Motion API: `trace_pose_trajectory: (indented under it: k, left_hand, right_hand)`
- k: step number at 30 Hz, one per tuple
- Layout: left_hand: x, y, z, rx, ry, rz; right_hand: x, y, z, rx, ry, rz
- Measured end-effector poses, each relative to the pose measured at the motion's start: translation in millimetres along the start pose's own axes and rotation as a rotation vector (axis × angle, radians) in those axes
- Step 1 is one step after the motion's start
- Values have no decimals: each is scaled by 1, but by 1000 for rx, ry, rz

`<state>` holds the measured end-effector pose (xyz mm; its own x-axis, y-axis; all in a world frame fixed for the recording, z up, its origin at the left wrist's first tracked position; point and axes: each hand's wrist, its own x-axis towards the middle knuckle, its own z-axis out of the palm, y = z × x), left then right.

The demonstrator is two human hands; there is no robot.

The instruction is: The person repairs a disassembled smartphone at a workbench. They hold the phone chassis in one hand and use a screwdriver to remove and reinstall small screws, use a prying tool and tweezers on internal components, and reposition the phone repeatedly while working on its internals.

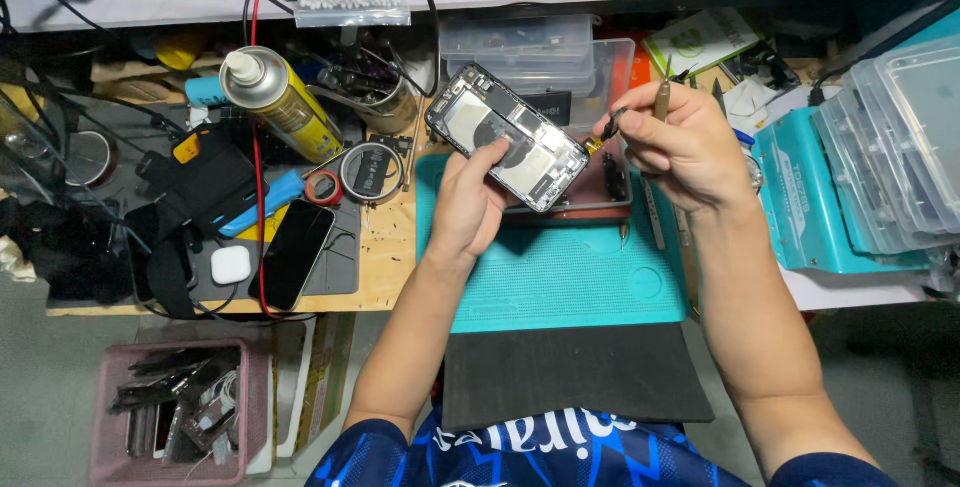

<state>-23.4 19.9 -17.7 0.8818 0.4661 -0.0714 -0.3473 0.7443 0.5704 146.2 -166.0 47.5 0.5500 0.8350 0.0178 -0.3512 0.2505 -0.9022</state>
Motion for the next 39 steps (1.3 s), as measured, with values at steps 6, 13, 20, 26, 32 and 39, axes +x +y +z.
trace_pose_trajectory:
  k: [6, 13, 20, 26, 32, 39]
  left_hand:
    - [-4, 4, 3, 4, -16, -24]
    - [-5, 3, 4, 83, 8, 54]
    - [-6, -3, 4, 54, -81, 174]
    - [-18, -10, 20, 26, -323, 187]
    - [-21, 13, 5, 65, -302, -39]
    - [-13, -6, -18, 602, -223, -82]
  right_hand:
    - [-3, 2, 2, -31, -88, -78]
    - [-3, 10, -4, -67, -13, -62]
    - [7, 16, 6, -7, 127, 114]
    - [20, 31, 9, 104, 116, 162]
    - [29, 27, -2, -94, 176, 144]
    - [28, 40, 16, -436, 119, 169]
